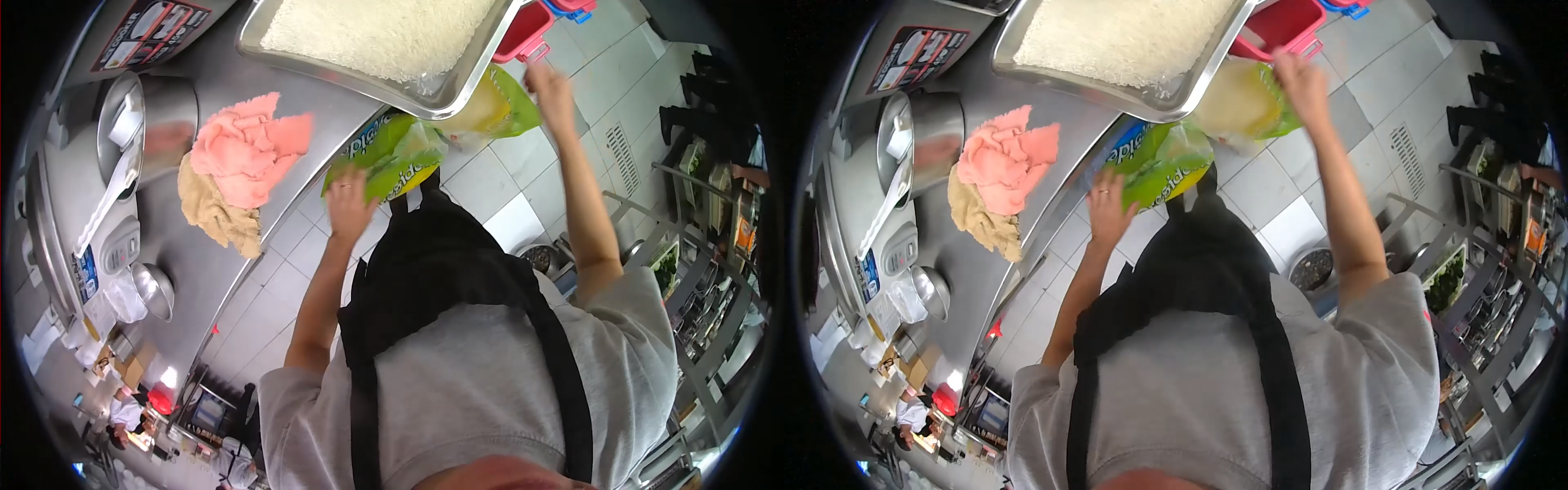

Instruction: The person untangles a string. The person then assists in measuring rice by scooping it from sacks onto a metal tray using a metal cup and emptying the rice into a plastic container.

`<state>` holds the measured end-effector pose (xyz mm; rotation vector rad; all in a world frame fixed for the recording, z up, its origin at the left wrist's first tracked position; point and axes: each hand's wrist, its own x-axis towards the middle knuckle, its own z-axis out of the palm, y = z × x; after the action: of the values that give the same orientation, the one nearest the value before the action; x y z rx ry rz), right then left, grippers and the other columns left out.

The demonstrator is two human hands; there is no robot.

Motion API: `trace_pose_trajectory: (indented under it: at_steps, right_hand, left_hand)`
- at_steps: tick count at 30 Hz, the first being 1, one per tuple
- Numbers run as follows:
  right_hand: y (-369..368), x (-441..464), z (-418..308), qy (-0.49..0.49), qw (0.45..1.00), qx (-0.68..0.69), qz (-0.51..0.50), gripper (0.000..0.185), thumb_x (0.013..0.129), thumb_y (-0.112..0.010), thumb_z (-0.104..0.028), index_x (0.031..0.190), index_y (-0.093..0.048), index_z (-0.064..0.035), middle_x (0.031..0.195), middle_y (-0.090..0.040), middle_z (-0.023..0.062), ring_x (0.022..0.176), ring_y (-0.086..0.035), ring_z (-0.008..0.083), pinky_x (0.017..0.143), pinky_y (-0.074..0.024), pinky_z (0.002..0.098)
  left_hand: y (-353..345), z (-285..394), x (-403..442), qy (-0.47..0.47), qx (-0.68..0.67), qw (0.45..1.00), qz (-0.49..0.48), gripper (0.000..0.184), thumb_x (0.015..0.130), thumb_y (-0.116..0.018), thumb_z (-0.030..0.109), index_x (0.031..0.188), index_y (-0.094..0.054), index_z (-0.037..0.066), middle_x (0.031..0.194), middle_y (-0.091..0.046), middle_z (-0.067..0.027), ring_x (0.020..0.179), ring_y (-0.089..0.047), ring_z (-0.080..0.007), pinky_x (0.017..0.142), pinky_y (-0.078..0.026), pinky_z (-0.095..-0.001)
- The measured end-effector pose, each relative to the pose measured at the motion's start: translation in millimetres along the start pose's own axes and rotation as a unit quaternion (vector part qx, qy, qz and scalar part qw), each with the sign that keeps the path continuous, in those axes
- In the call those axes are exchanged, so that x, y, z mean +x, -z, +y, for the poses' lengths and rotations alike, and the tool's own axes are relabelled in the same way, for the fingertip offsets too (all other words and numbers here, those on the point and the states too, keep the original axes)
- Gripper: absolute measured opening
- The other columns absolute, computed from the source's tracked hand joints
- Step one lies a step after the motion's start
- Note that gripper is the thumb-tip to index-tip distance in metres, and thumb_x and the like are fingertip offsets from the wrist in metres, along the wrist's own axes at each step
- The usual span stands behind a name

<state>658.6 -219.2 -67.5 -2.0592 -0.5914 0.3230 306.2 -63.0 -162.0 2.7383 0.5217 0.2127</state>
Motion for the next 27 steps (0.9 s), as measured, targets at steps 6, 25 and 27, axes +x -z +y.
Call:
trace_pose_trajectory:
  at_steps: [6, 25, 27]
  right_hand:
    - [-139.9, -108.5, 93.8, -0.057, 0.914, -0.255, -0.311, 0.046, 0.077, -0.059, -0.041, 0.095, -0.058, 0.0016, 0.089, -0.061, 0.0136, 0.081, -0.06, 0.0213, 0.071, -0.0483, 0.0325]
    - [-217.8, -140.5, 105.7, -0.388, 0.913, 0.082, -0.089, 0.031, 0.087, -0.047, -0.029, 0.102, -0.053, -0.0032, 0.072, -0.059, 0.0124, 0.051, -0.061, 0.0191, 0.045, -0.0529, 0.0301]
    - [-226.4, -158.8, 104.4, -0.385, 0.922, 0.039, -0.005, 0.033, 0.088, -0.042, -0.027, 0.094, -0.056, 0.0019, 0.068, -0.06, 0.0127, 0.052, -0.061, 0.0203, 0.046, -0.0532, 0.0302]
  left_hand:
    - [-25.4, -51.0, 0.2, 0.273, 0.179, 0.901, -0.285, 0.081, 0.064, -0.072, 0.034, 0.129, -0.032, 0.009, 0.12, -0.049, -0.0125, 0.113, -0.042, -0.0361, 0.092, -0.031, -0.0533]
    - [-96.3, -119.0, -75.5, 0.267, -0.188, 0.886, -0.33, 0.032, 0.073, -0.051, 0.018, 0.097, -0.057, -0.001, 0.095, -0.058, -0.0259, 0.092, -0.056, -0.0374, 0.079, -0.044, -0.0416]
    - [-87.9, -103.9, -94.4, 0.27, -0.22, 0.881, -0.32, 0.032, 0.072, -0.051, 0.016, 0.099, -0.056, 0.0, 0.093, -0.059, -0.0251, 0.091, -0.056, -0.0367, 0.078, -0.044, -0.0411]
